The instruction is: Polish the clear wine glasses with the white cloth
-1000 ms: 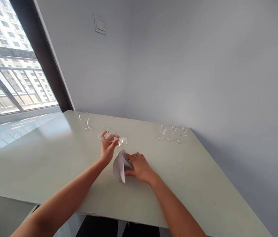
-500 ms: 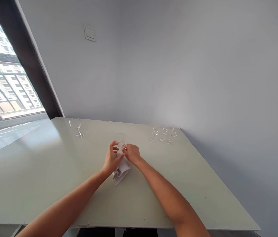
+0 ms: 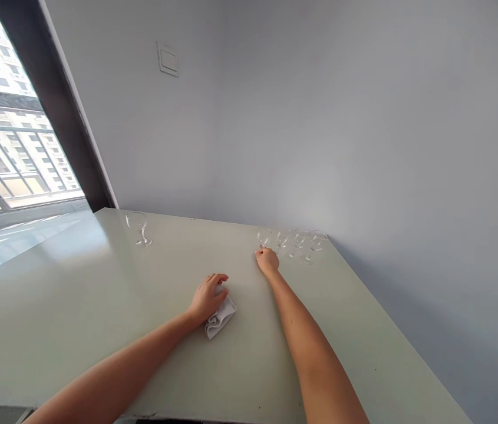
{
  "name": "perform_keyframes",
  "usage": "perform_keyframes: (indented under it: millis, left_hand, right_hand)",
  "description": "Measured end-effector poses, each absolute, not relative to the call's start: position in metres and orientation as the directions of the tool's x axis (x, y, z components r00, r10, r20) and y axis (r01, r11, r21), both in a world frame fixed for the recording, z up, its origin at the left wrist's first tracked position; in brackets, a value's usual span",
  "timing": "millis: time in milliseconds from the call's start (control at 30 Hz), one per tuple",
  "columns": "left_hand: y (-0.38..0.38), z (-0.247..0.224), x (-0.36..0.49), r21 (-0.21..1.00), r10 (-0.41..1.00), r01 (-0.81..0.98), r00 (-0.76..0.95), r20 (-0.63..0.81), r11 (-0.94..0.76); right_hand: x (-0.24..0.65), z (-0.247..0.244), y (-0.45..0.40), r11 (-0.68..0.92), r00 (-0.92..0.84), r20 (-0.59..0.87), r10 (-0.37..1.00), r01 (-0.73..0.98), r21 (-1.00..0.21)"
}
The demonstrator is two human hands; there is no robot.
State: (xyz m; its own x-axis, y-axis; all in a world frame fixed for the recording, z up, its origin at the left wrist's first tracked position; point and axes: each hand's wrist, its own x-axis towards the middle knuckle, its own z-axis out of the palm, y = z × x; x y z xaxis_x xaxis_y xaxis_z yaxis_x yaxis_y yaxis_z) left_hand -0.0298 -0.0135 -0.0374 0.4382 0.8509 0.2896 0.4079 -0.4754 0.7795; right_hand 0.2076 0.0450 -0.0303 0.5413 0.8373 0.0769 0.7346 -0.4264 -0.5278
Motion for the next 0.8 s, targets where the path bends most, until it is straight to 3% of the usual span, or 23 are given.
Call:
perform_keyframes:
  millis: [167, 333, 467, 533, 633, 700, 800]
  left_hand:
    - [-0.004, -0.040, -0.031, 0.965, 0.938, 0.110, 0.281, 0.201, -0.240]
    - [0.005, -0.037, -0.034, 0.990, 0.988, -0.065, 0.081, 0.130, -0.125]
    - [0.012, -0.031, -0.039, 0.985, 0.979, -0.087, -0.153, 0.134, -0.148]
    - [0.016, -0.031, -0.042, 0.987, 0.962, -0.086, -0.247, 0.114, -0.139]
    - [0.022, -0.033, -0.048, 0.995, 0.955, -0.061, -0.291, 0.056, -0.077]
    - [0.027, -0.034, -0.053, 0.999, 0.953, -0.036, -0.303, 0.007, -0.019]
    - [0.041, -0.033, -0.065, 0.999, 0.929, -0.017, -0.369, -0.040, 0.037]
  right_hand:
    - [0.211, -0.027, 0.041, -0.404, 0.554, 0.109, 0.826, 0.715, -0.570]
    - [0.188, -0.026, 0.008, -0.341, 0.549, 0.198, 0.812, 0.722, -0.601]
    - [0.137, -0.021, -0.025, -0.164, 0.343, 0.196, 0.919, 0.783, -0.600]
    - [0.105, -0.015, -0.038, -0.028, 0.168, 0.219, 0.961, 0.848, -0.529]
    - [0.063, -0.007, -0.050, 0.147, -0.054, 0.308, 0.950, 0.946, -0.288]
    - [0.047, -0.004, -0.052, 0.173, -0.117, 0.297, 0.948, 0.971, -0.168]
    - [0.044, -0.004, -0.050, 0.131, -0.109, 0.168, 0.980, 0.984, -0.123]
